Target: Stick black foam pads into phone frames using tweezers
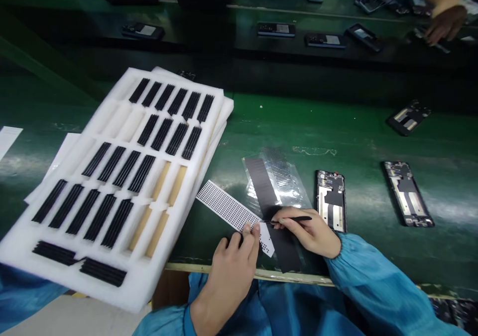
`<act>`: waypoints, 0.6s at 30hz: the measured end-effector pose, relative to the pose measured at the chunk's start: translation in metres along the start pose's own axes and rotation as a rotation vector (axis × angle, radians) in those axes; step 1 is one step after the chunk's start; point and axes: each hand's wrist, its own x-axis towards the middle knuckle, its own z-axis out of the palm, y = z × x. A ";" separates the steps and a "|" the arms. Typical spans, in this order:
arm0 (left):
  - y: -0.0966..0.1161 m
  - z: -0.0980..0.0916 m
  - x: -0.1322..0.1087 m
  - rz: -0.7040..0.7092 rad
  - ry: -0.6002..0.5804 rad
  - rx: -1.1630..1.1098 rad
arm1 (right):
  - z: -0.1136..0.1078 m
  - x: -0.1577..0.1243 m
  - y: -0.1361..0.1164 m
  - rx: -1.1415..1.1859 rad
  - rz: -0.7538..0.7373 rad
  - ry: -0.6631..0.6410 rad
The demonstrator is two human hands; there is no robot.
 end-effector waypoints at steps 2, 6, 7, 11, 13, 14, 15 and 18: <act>0.002 0.000 0.000 -0.011 0.009 -0.003 | 0.000 -0.001 0.004 0.029 0.002 0.022; 0.003 0.000 0.000 -0.035 0.007 -0.024 | 0.001 -0.005 0.011 0.050 0.040 0.027; 0.004 0.000 0.000 -0.042 0.008 -0.025 | 0.001 -0.006 0.012 0.050 0.046 0.023; 0.004 -0.001 -0.001 -0.051 -0.003 -0.029 | 0.000 -0.004 0.011 0.058 0.044 0.016; 0.005 -0.001 -0.001 -0.052 -0.010 -0.034 | -0.002 -0.002 0.008 0.060 0.018 0.003; 0.005 -0.002 -0.001 -0.052 -0.012 -0.037 | -0.004 0.000 0.007 0.054 0.004 -0.014; 0.005 -0.002 -0.001 -0.053 -0.014 -0.041 | -0.006 0.003 0.005 0.044 -0.009 -0.038; 0.006 -0.002 0.000 -0.056 -0.012 -0.046 | -0.013 0.015 -0.002 -0.009 -0.029 -0.128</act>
